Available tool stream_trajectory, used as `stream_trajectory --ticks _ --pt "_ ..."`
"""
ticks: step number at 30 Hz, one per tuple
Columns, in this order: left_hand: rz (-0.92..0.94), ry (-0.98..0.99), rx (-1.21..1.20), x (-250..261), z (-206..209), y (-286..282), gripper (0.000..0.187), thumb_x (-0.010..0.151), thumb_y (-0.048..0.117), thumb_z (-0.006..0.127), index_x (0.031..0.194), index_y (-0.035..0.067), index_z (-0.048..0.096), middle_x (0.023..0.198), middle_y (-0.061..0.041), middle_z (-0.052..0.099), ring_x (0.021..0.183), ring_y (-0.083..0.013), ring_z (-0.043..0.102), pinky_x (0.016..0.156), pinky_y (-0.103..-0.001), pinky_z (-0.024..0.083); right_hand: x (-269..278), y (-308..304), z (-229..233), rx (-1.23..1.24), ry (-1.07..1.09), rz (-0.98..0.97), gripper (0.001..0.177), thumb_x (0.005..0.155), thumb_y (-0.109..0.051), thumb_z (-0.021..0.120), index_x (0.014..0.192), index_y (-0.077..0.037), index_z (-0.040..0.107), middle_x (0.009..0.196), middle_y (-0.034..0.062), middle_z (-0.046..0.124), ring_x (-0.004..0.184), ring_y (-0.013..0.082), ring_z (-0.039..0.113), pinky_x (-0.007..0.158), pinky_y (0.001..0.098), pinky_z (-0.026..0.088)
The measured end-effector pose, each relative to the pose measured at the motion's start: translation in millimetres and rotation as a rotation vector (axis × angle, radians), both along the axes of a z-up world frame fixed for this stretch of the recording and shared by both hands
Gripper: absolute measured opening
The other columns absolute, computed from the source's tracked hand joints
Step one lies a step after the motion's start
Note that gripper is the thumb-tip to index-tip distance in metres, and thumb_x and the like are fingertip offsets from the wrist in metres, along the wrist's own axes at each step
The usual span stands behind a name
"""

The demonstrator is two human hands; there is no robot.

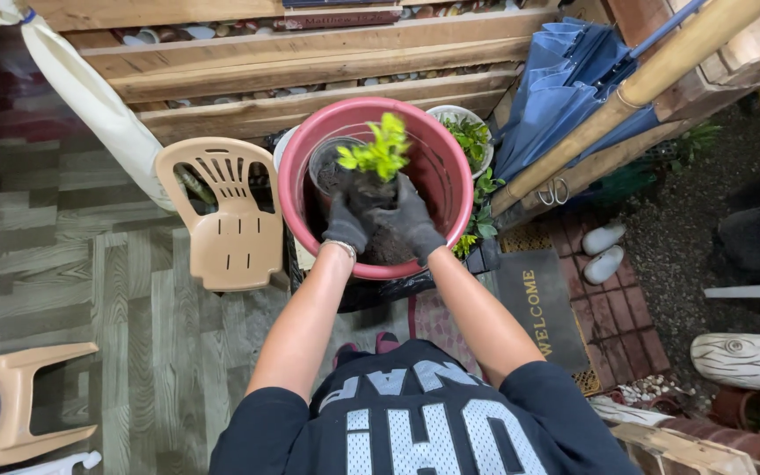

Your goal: Repotting a small plant from its original container into a larger pot with fresh soil.

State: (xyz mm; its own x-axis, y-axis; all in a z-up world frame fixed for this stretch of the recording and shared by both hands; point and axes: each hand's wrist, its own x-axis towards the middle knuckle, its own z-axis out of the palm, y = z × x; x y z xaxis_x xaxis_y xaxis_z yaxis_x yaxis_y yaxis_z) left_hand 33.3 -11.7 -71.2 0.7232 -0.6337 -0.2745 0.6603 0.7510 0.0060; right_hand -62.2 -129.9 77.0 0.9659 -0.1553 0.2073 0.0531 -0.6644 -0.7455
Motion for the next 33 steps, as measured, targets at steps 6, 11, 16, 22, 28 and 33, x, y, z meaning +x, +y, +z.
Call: stream_trajectory --ticks 6,11,16,22,28,33 --pt "-0.105 -0.126 -0.003 -18.6 47.1 -1.0 0.054 0.095 0.046 0.064 0.139 0.015 0.063 0.133 -0.005 0.072 0.121 -0.0283 0.068 0.107 -0.045 0.054 -7.0 -16.0 -16.5 0.396 0.113 -0.055 0.08 0.073 -0.018 0.091 0.14 -0.004 0.05 0.124 0.0103 0.07 0.114 0.02 0.067 0.1 0.0353 0.055" --pt "-0.231 -0.205 0.093 -26.4 53.1 1.5 0.043 0.094 0.035 0.072 0.129 0.012 0.069 0.124 -0.01 0.073 0.11 -0.0303 0.07 0.089 -0.048 0.059 -11.6 -29.3 -32.9 0.387 0.051 -0.005 0.083 0.072 -0.016 0.091 0.142 -0.004 0.049 0.13 0.0097 0.066 0.12 0.0181 0.062 0.104 0.0338 0.051" --pt "-0.216 -0.076 0.241 -24.3 29.0 0.4 0.036 0.087 0.025 0.074 0.122 0.017 0.067 0.118 -0.007 0.074 0.106 -0.0283 0.071 0.082 -0.052 0.061 -14.7 -30.4 -35.3 0.177 -0.005 0.025 0.089 0.068 -0.014 0.094 0.144 -0.003 0.048 0.135 0.0134 0.061 0.127 0.0221 0.058 0.108 0.0347 0.047" --pt "-0.113 -0.192 0.535 -31.0 30.9 3.4 0.043 0.083 0.008 0.073 0.123 0.02 0.065 0.11 -0.005 0.072 0.101 -0.0271 0.07 0.078 -0.051 0.06 -12.2 -33.7 -50.9 0.236 -0.057 0.128 0.089 0.069 -0.01 0.091 0.146 -0.001 0.047 0.14 0.0154 0.058 0.131 0.0254 0.056 0.111 0.0356 0.045" --pt "-0.052 -0.171 0.652 -43.4 50.3 7.2 0.048 0.082 0.006 0.069 0.127 0.022 0.061 0.108 -0.003 0.072 0.099 -0.024 0.068 0.075 -0.051 0.06 -16.6 -32.3 -33.2 0.623 0.195 0.176 0.077 0.082 -0.007 0.075 0.151 -0.003 0.042 0.137 0.0106 0.059 0.119 0.0209 0.058 0.101 0.0354 0.049" --pt "-0.023 -0.287 0.649 -26.8 -25.8 -10.1 0.052 0.084 0.002 0.07 0.132 0.017 0.059 0.108 -0.009 0.071 0.094 -0.0301 0.069 0.074 -0.051 0.061 -16.3 -33.7 -33.7 0.748 0.248 0.21 0.051 0.1 -0.013 0.059 0.148 0.001 0.047 0.137 0.0093 0.061 0.124 0.0159 0.059 0.106 0.0304 0.047"
